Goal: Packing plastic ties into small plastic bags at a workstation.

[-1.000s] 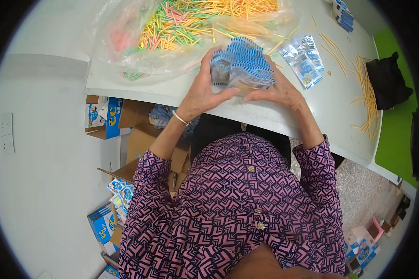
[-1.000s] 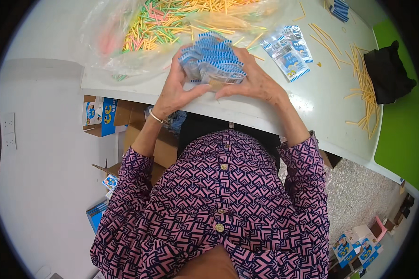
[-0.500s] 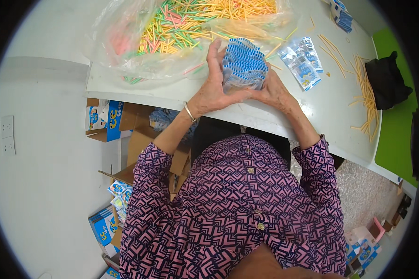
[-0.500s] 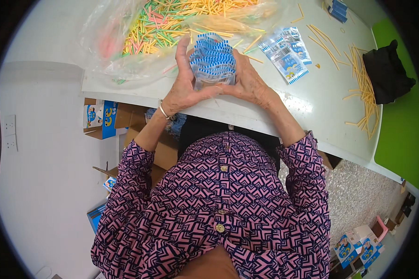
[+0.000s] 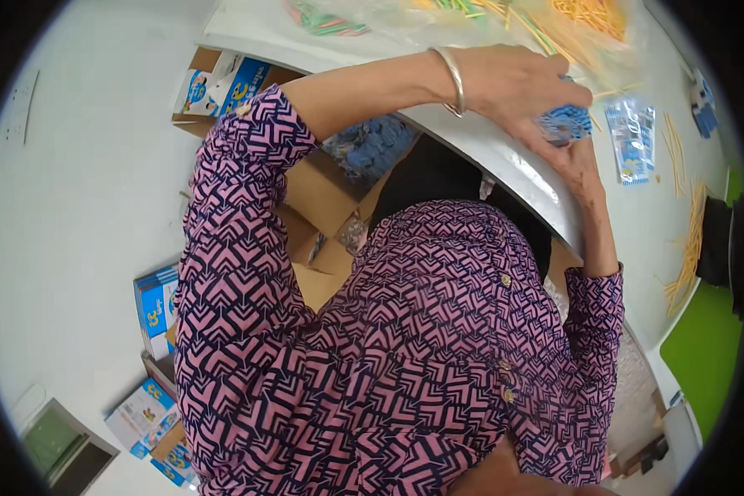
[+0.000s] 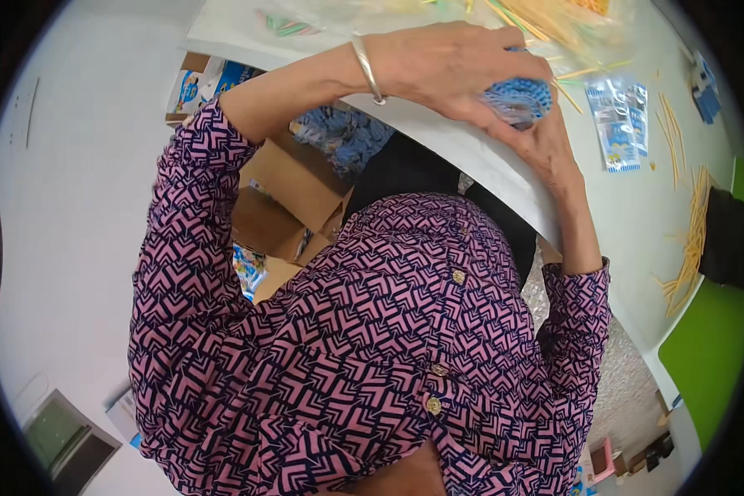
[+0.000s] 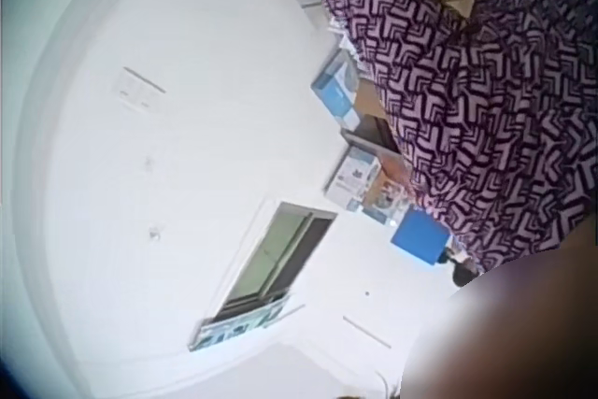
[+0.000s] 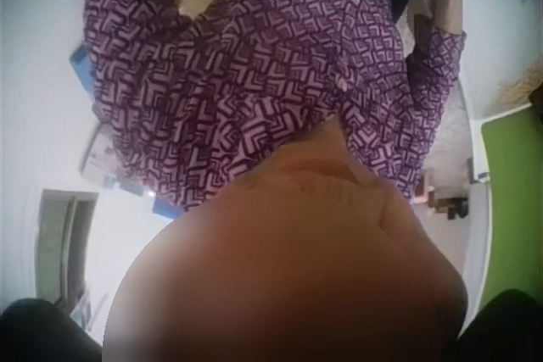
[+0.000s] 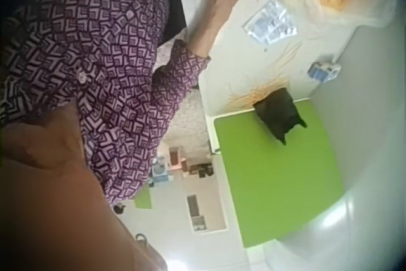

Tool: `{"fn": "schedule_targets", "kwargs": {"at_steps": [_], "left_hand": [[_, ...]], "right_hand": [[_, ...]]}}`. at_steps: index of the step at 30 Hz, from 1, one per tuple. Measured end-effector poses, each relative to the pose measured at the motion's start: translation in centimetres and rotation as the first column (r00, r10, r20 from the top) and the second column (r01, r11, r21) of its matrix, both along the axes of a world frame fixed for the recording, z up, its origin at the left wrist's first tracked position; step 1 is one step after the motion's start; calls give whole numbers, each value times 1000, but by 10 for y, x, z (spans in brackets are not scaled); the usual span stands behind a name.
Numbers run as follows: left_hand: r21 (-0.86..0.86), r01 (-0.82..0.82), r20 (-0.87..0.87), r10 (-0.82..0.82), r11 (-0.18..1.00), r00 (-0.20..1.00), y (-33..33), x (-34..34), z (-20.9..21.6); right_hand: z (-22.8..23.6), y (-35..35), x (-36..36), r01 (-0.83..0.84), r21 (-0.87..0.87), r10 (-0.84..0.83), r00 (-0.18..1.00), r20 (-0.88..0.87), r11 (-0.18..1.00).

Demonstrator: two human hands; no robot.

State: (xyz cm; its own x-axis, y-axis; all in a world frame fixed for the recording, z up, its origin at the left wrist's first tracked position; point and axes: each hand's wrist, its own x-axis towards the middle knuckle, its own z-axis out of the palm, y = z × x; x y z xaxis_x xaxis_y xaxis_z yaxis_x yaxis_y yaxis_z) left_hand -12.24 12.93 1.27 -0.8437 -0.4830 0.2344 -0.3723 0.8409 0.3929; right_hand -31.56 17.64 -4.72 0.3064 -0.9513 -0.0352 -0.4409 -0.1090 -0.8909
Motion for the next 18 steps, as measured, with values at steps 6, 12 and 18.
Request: {"fn": "schedule_targets", "kwargs": {"at_steps": [6,12,18], "left_hand": [[59,9,-130,-2,998,991,15,17,3],[45,-18,-129,23,999,991,40,124,94],[488,-346,199,283,801,938,78,250,19]], "right_hand": [[-6,-1,-1,19,-39,-12,985,174,999],[33,1,14,-85,-535,70,996,-49,840],[48,18,79,-317,-363,261,945,-196,876]]}}
